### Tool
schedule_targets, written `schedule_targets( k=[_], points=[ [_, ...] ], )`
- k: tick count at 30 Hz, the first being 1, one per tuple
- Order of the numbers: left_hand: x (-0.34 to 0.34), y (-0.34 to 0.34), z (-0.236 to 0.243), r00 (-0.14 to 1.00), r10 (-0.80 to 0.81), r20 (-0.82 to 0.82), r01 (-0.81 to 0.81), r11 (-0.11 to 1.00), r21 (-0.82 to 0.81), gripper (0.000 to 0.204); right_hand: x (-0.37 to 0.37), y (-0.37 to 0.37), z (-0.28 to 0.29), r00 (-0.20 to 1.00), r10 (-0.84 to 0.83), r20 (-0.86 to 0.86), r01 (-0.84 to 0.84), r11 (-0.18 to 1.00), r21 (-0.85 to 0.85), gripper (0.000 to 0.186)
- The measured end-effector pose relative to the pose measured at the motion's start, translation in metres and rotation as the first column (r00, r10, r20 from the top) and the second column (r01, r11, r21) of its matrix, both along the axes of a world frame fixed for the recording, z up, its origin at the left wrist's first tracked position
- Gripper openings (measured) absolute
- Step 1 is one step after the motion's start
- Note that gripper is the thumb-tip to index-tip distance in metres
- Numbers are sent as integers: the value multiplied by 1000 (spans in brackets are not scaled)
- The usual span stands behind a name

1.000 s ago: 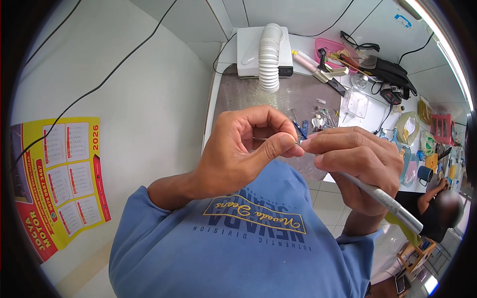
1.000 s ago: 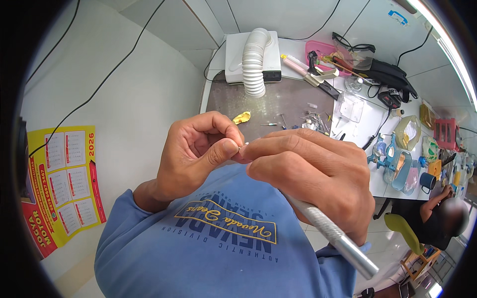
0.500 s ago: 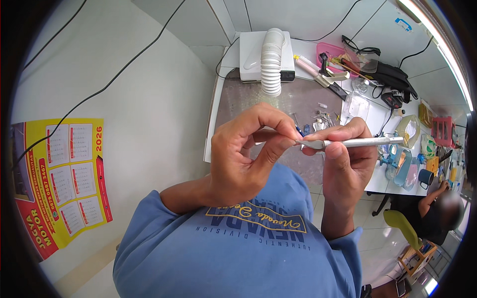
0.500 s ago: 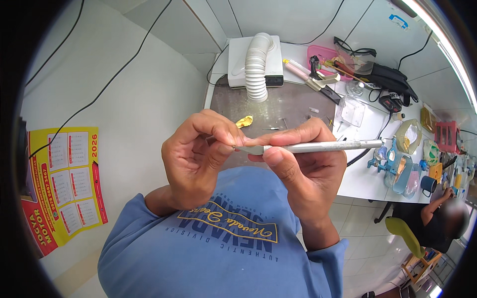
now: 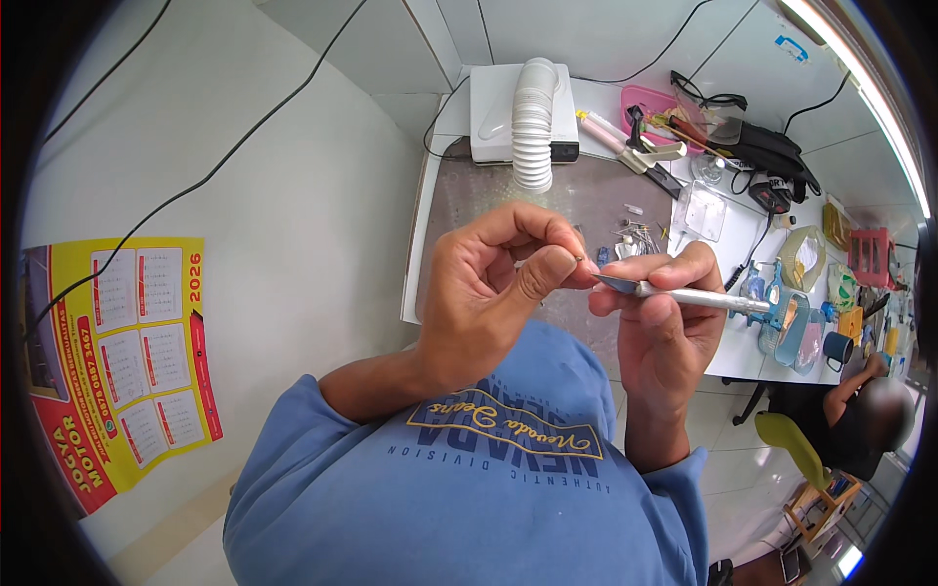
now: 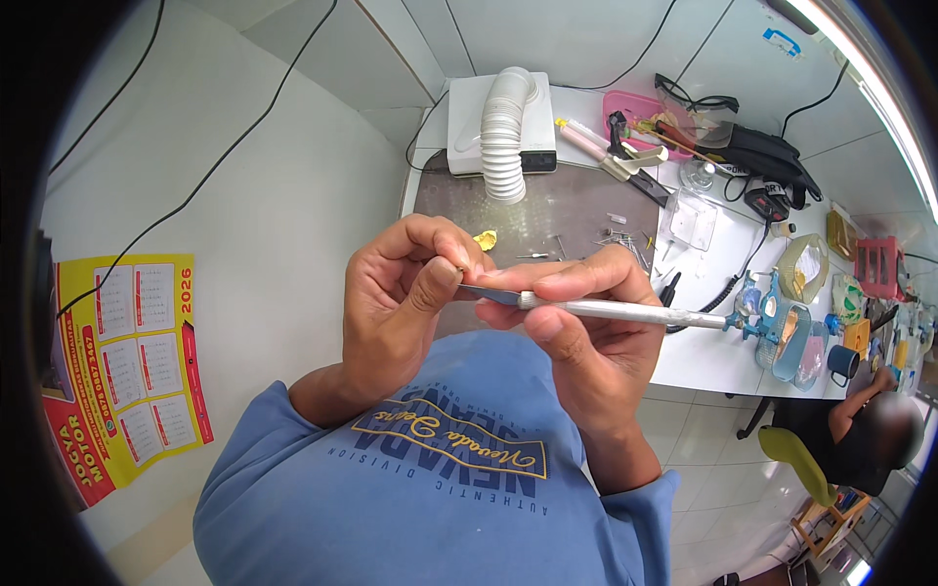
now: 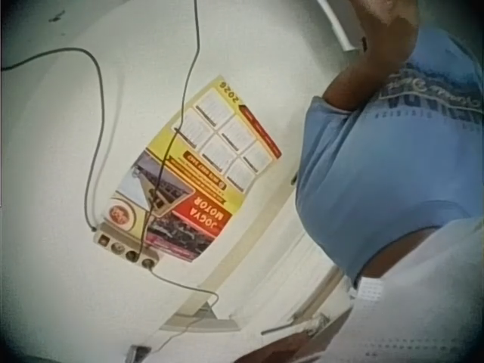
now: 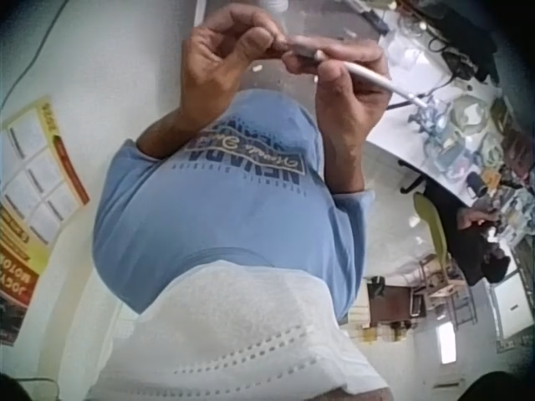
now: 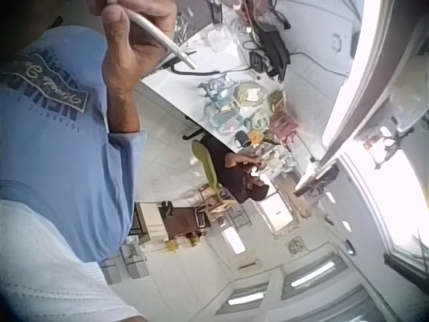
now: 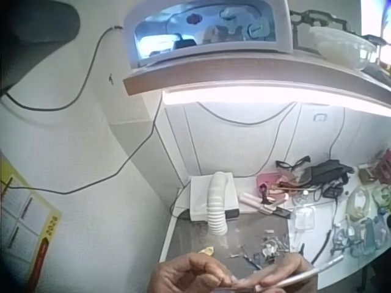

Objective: Applying and shaping composite material on a dental prosthesis and curing it with a UV light.

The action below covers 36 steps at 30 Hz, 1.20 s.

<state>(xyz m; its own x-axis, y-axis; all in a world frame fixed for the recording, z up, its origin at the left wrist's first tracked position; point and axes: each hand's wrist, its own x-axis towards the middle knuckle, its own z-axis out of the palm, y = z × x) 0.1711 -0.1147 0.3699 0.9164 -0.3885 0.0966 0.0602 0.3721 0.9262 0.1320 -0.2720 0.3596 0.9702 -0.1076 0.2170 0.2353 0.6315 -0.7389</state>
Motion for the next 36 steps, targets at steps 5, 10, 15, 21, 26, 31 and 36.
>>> schedule_targets(
  k=[5,10,15,21,26,31,36],
  points=[
    [3,0,-8,978,-24,-208,19,999,-26,16,15,-18,-16,985,-124,-121,92,966,-242,18],
    [16,19,-48,962,103,-251,-118,992,-43,14,52,-49,-124,833,-7,-553,-306,828,-471,25],
    [15,39,-57,950,186,-250,-175,982,67,14,78,-45,-224,696,-89,-712,-561,552,-617,41],
    [15,50,-47,959,256,-125,-254,967,32,14,113,-31,-258,737,-389,-554,-495,248,-833,53],
    [24,56,-52,947,264,-184,-256,964,67,12,117,-16,-203,846,-484,-224,-214,75,-974,30],
    [25,50,-79,929,185,-322,-152,980,126,13,62,29,-85,974,-98,-206,-114,572,-812,18],
    [-3,46,-114,865,-13,-501,123,974,188,18,14,34,-91,988,-51,-149,-107,473,-875,21]
  ],
)
